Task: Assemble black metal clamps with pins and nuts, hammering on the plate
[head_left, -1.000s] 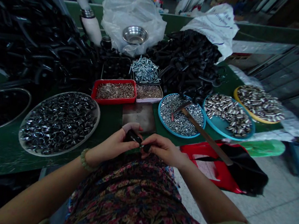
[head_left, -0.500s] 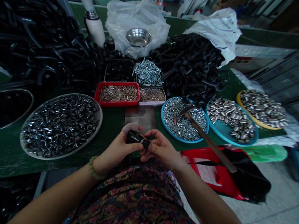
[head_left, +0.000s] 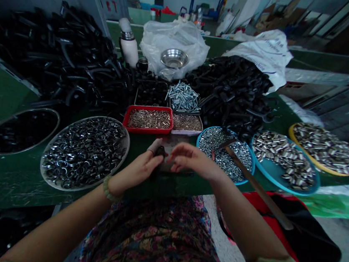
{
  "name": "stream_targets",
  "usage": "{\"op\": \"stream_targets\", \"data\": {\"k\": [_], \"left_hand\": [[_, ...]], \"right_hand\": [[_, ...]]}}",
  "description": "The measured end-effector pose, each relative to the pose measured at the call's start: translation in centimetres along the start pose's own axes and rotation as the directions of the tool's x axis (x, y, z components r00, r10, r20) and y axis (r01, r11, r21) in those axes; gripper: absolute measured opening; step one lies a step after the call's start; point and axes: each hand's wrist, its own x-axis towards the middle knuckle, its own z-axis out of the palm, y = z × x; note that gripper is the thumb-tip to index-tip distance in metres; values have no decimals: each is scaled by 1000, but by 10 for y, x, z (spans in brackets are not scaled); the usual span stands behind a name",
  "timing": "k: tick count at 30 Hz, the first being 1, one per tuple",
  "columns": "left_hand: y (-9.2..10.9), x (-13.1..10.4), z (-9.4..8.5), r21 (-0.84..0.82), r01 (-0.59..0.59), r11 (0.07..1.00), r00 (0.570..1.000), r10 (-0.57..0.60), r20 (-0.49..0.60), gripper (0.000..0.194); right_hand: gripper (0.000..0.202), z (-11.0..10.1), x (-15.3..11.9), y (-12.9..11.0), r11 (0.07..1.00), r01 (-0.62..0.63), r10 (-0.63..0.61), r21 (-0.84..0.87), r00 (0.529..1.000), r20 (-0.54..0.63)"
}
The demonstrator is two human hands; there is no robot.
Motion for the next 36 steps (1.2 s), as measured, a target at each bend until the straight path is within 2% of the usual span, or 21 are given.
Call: {"op": "stream_targets", "data": {"k": [1,2,3,4,5,6,7,8,11,16,18,20,22,23,25,27,31,34,36], "left_hand": [[-2,8,-4,133,-52,990,999,52,5,53],[-4,16,-6,275,-111,955,994,105,37,50],[-7,24,-4,415,-176,893,984,149,97,50],[-10,31,0,541,-243,805,969,178,170,51],[-14,38,7,641,-303,705,952,195,235,52],[-18,43,14,711,-349,611,937,208,281,54],[-22,46,21,754,-380,536,925,222,308,54],[-25,48,27,776,-399,488,916,244,318,53],[-34,43,36,786,-406,466,907,313,283,46],[-39,29,34,755,-277,594,945,312,100,36],[-41,29,34,705,-249,664,953,296,57,41],[-45,31,36,649,-221,728,961,278,16,50],[-49,34,38,609,-184,772,966,257,-34,59],[-50,35,39,598,-170,783,967,249,-52,61],[-51,37,41,590,-152,793,968,241,-75,63],[-51,37,41,592,-146,792,968,239,-81,62],[-49,36,40,597,-136,791,971,227,-79,61],[-48,36,39,604,-141,785,972,226,-66,64],[-48,37,38,611,-147,778,972,229,-57,67]], "right_hand": [[22,-13,20,-8,974,70,-93,-217,991,-101],[19,-23,43,-15,874,84,-198,-478,961,-192],[17,-30,66,-21,696,53,-289,-716,934,-211],[19,-34,89,-25,474,12,-314,-880,937,-156],[20,-34,110,-27,284,-15,-291,-959,951,-101],[20,-32,128,-28,184,-19,-267,-983,961,-69],[21,-28,142,-27,117,-14,-236,-993,971,-42],[21,-24,153,-26,92,-6,-217,-996,976,-26],[23,-17,165,-23,67,15,-225,-998,974,0],[30,-27,143,-26,112,-15,-309,-994,950,-49],[26,-35,121,-20,212,16,-335,-977,941,-57],[19,-41,91,-7,399,80,-326,-914,943,-60],[16,-44,60,9,590,77,-258,-803,961,-97],[15,-45,47,17,645,43,-209,-763,970,-121],[13,-44,28,29,679,-46,-127,-733,976,-178],[13,-41,21,34,631,-107,-93,-768,973,-211],[17,-32,24,31,455,-124,-111,-882,975,-194],[18,-22,27,30,334,-71,-146,-940,981,-126],[22,-16,27,31,198,-1,-161,-980,986,-34]]}}
